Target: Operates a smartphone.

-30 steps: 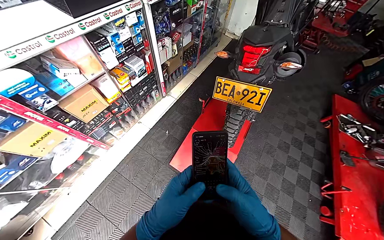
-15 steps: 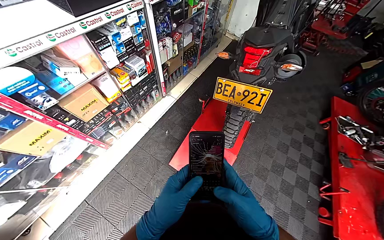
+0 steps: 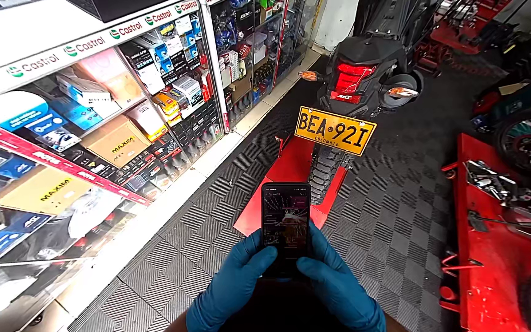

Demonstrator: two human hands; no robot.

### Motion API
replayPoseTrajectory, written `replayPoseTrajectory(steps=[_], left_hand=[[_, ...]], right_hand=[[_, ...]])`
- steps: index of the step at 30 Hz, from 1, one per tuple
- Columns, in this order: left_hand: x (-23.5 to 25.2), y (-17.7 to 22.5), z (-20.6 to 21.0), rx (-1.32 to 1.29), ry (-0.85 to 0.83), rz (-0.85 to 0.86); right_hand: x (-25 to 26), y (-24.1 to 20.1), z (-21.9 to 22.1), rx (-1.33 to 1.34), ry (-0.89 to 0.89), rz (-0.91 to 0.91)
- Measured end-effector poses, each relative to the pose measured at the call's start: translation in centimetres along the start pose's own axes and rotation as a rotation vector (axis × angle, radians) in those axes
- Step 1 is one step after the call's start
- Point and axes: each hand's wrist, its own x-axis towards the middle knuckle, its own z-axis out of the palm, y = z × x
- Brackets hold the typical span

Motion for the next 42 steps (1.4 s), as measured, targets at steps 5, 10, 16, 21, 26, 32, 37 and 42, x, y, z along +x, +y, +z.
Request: replayPoseTrajectory(steps=[5, 10, 16, 21, 26, 32, 37, 42], left_hand=[[-0.5, -0.6, -0.8, -0.01, -0.024, 0.0], [-0.5, -0.5, -0.7, 0.057, -0.026, 0.033], [-0.3, 0.2, 0.4, 0.065, 0.036, -0.031], [0.0, 0.9, 1.1, -0.083, -0.043, -0.074], [-0.1, -0.3, -0.2, 0.027, -0.087, 0.028], [-0.3, -0.9, -0.4, 0.086, -0.045, 0.028], [-0.3, -0.9, -0.4, 0.072, -0.056, 0.046], [-0.4, -0.9, -0.5, 0.039, -0.061, 0.03]], right_hand=[[0.1, 0.0, -0.1, 0.005, 0.01, 0.03], [0.0, -0.1, 0.0, -0.006, 0.007, 0.039], [-0.1, -0.3, -0.2, -0.017, -0.016, 0.021], [-0.2, -0.4, -0.2, -0.015, 0.025, 0.029], [-0.3, -0.3, -0.5, 0.011, 0.017, 0.033], [-0.4, -0.3, -0.7, 0.023, -0.003, 0.039], [-0.3, -0.2, -0.6, 0.027, -0.004, 0.035], [-0.3, -0.3, -0.7, -0.004, -0.01, 0.041]])
